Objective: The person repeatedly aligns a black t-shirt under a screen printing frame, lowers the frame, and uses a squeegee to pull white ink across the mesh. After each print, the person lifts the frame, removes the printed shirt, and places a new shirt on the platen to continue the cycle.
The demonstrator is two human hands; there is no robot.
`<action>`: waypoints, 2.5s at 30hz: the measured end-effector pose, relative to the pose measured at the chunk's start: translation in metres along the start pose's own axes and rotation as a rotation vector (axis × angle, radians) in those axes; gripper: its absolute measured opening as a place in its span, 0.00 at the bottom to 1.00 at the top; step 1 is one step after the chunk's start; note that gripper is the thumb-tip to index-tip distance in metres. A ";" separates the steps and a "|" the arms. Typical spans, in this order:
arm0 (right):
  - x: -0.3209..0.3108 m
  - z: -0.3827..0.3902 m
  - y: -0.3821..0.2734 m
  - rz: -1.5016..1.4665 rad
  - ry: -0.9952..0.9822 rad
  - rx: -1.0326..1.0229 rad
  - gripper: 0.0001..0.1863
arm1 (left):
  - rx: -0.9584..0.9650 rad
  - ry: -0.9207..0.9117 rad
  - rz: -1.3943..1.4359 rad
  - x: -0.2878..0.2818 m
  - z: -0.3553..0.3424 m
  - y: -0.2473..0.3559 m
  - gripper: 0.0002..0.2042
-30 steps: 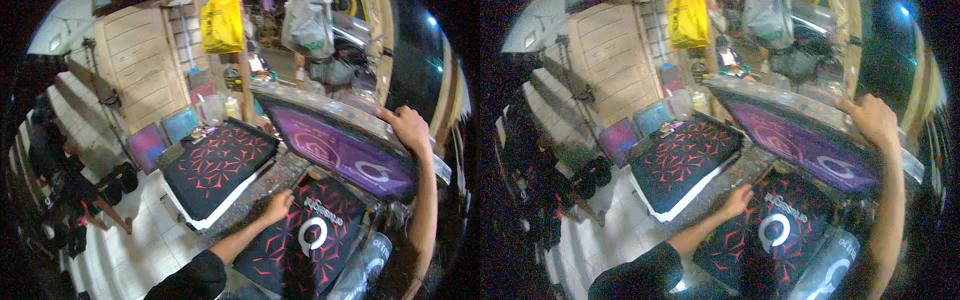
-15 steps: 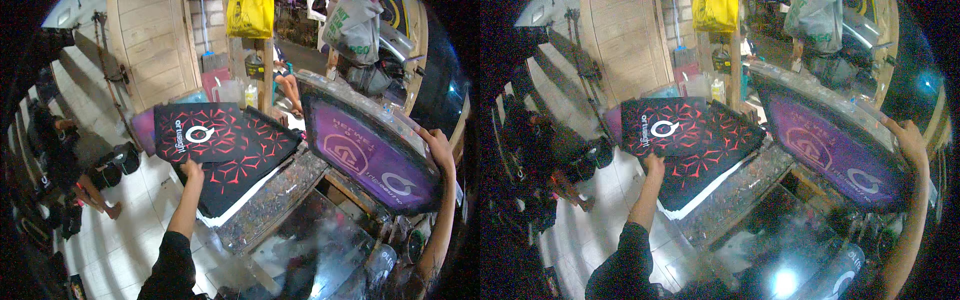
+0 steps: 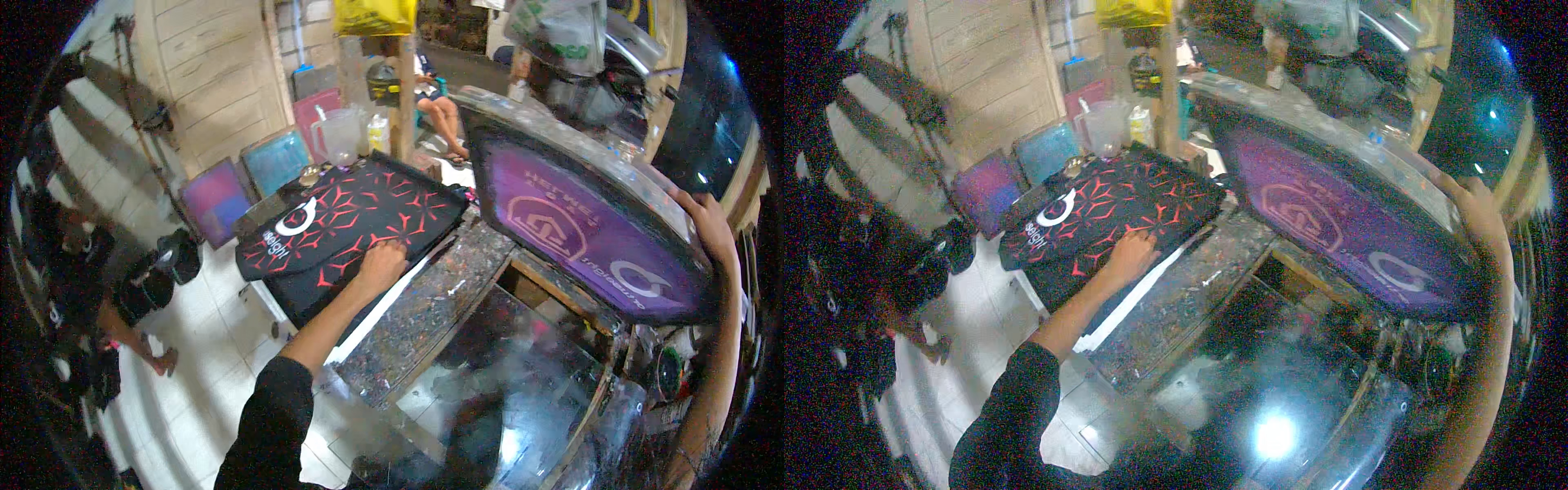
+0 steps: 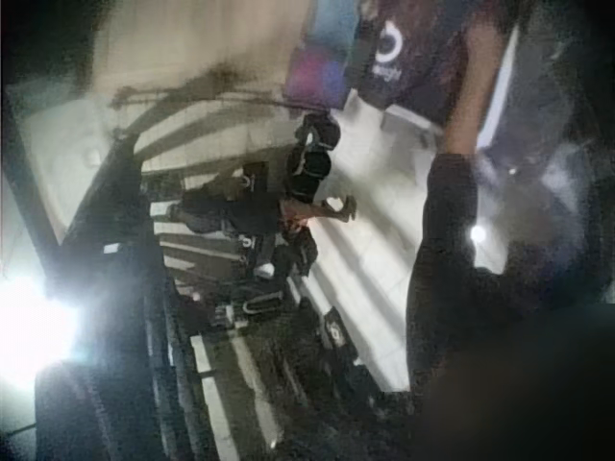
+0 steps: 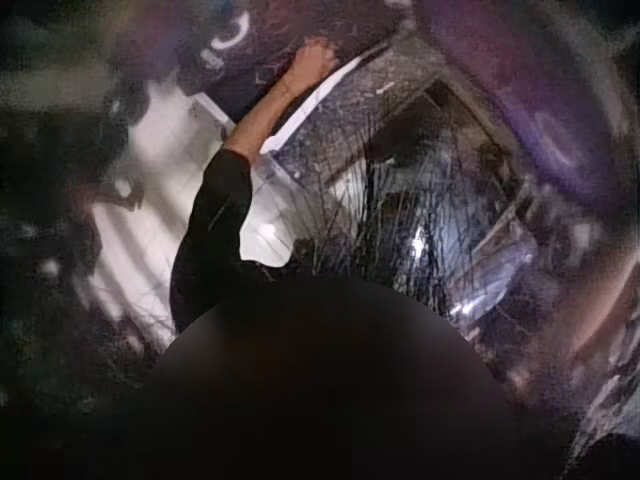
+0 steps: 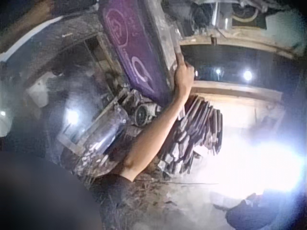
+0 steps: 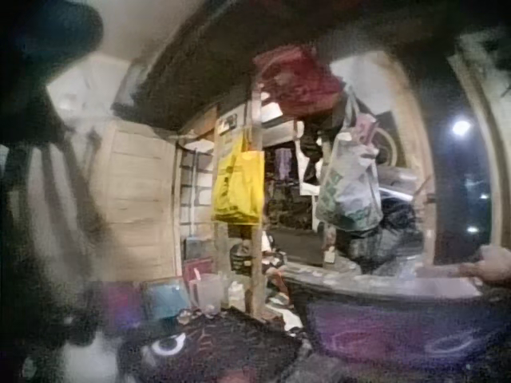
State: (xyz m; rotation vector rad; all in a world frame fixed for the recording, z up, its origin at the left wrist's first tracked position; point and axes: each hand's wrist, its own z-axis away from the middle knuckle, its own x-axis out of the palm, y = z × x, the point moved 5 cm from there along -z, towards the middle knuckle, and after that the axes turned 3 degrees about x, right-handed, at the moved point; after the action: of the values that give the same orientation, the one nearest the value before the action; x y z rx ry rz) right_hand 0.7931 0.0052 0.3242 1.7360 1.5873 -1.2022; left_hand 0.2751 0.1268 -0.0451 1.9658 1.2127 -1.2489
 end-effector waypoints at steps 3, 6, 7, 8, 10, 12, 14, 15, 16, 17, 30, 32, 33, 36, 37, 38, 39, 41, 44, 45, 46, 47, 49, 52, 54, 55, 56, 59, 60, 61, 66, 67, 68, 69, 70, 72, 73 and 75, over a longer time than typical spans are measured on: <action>-0.001 -0.003 -0.001 0.029 0.033 -0.012 0.35 | -0.002 -0.110 -0.148 0.016 -0.004 -0.001 0.15; 0.000 -0.011 0.002 -0.075 0.034 -0.020 0.36 | -0.040 -0.012 -0.317 0.023 -0.005 0.001 0.10; 0.002 -0.014 0.001 -0.043 0.019 -0.087 0.35 | -0.046 -0.022 -0.323 0.026 -0.005 -0.001 0.10; 0.004 -0.018 0.001 -0.037 -0.015 -0.109 0.35 | 0.006 -0.061 -0.277 0.030 -0.007 -0.003 0.09; 0.007 -0.024 0.003 0.045 -0.055 -0.174 0.30 | -0.129 0.099 -0.128 0.021 -0.008 -0.025 0.09; 0.012 -0.030 0.005 0.078 -0.147 -0.229 0.25 | -0.346 0.244 0.167 0.015 -0.001 -0.056 0.15; 0.011 -0.032 0.002 0.215 -0.094 -0.351 0.28 | -0.394 0.233 0.283 0.016 0.006 -0.073 0.14; 0.010 -0.034 0.004 0.151 -0.063 -0.297 0.29 | -0.345 0.265 0.304 0.015 0.007 -0.074 0.14; 0.009 -0.037 0.008 0.094 -0.079 -0.206 0.32 | -0.370 0.249 0.305 0.017 0.011 -0.076 0.13; 0.010 -0.037 0.009 0.009 -0.101 -0.148 0.34 | -0.431 0.167 0.315 0.022 0.013 -0.075 0.13; -0.010 0.008 -0.006 -0.061 -0.071 -0.030 0.43 | 0.403 -0.495 -0.268 -0.034 -0.017 0.054 0.10; -0.014 0.012 -0.006 -0.045 -0.077 -0.002 0.42 | 0.486 -0.638 -0.172 -0.043 0.017 0.119 0.11; -0.016 0.014 -0.009 -0.049 -0.085 -0.021 0.41 | 0.495 -0.616 -0.023 -0.051 0.036 0.158 0.13; -0.021 0.020 -0.013 -0.041 -0.102 -0.022 0.41 | 0.464 -0.823 0.065 -0.038 0.087 0.276 0.27; -0.022 0.023 -0.015 -0.048 -0.090 -0.039 0.41 | 0.454 -0.783 0.171 -0.034 0.094 0.312 0.28; -0.022 0.025 -0.015 -0.044 -0.078 -0.038 0.41 | 0.456 -0.711 0.182 -0.027 0.094 0.343 0.28; -0.021 0.028 -0.015 -0.034 -0.066 -0.034 0.41 | 0.466 -0.608 0.097 -0.020 0.091 0.368 0.29; -0.018 0.033 -0.015 -0.015 -0.055 -0.051 0.42 | 0.418 -0.417 0.038 -0.008 0.078 0.413 0.30; -0.012 0.038 -0.016 -0.024 -0.049 -0.067 0.42 | 0.330 -0.241 0.211 -0.003 0.072 0.481 0.33; -0.009 0.038 -0.016 0.009 -0.073 -0.052 0.43 | 0.319 -0.159 0.505 -0.011 0.078 0.507 0.33; -0.007 0.038 -0.016 0.022 -0.057 -0.019 0.44 | 0.462 -0.158 0.701 -0.018 0.088 0.539 0.33; -0.009 0.037 -0.017 0.031 -0.055 -0.025 0.45 | 0.720 0.002 0.811 -0.039 0.107 0.569 0.33; -0.010 0.038 -0.019 0.047 -0.099 -0.028 0.47 | 0.935 0.115 0.905 -0.067 0.128 0.584 0.34; -0.014 0.034 -0.019 0.026 -0.081 -0.072 0.50 | 0.823 -0.075 0.857 -0.078 0.127 0.516 0.31; -0.010 0.026 -0.009 0.046 -0.097 -0.019 0.43 | 0.584 -0.152 0.586 -0.069 0.114 0.409 0.28; -0.006 0.020 -0.006 0.033 -0.097 -0.045 0.40 | 0.450 -0.249 0.415 -0.059 0.114 0.351 0.27; -0.003 0.013 0.000 0.070 -0.077 -0.008 0.43 | 0.154 -0.114 0.499 -0.055 0.109 0.291 0.32; 0.006 -0.011 0.002 0.072 -0.057 -0.070 0.50 | 0.144 -0.321 0.504 -0.019 0.132 0.212 0.37; 0.007 -0.017 0.000 0.052 -0.066 -0.117 0.49 | 0.232 -0.351 0.452 -0.010 0.137 0.203 0.37; 0.008 -0.020 -0.002 0.017 -0.115 -0.117 0.48 | 0.375 -0.392 0.394 -0.002 0.145 0.203 0.38; -0.008 -0.008 -0.008 -0.030 -0.340 0.139 0.42 | 0.342 -0.418 0.378 0.007 0.145 0.212 0.39; -0.011 -0.006 -0.012 -0.034 -0.311 0.154 0.42 | 0.313 -0.393 0.352 0.003 0.143 0.213 0.39; -0.017 -0.001 -0.017 -0.023 -0.293 0.157 0.40 | 0.341 -0.436 0.382 0.002 0.141 0.217 0.40; -0.018 0.000 -0.020 -0.010 -0.276 0.160 0.39 | 0.340 -0.446 0.397 0.001 0.141 0.221 0.40; -0.019 0.001 -0.023 0.004 -0.257 0.161 0.38 | 0.345 -0.471 0.401 0.001 0.140 0.224 0.40; -0.015 -0.001 -0.029 0.051 -0.273 0.112 0.30 | 0.328 -0.445 0.417 0.002 0.140 0.231 0.39; -0.012 -0.004 -0.029 0.040 -0.288 0.104 0.29 | 0.331 -0.447 0.394 0.005 0.140 0.235 0.38; -0.007 -0.009 -0.031 -0.022 -0.319 0.047 0.26 | 0.317 -0.390 0.352 0.009 0.138 0.241 0.38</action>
State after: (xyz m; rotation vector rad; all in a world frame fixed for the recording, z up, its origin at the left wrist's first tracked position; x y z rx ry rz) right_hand 0.7659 0.0154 0.3402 1.4687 1.4005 -1.4549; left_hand 0.4285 -0.0903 -0.1245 1.9126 0.4773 -1.6043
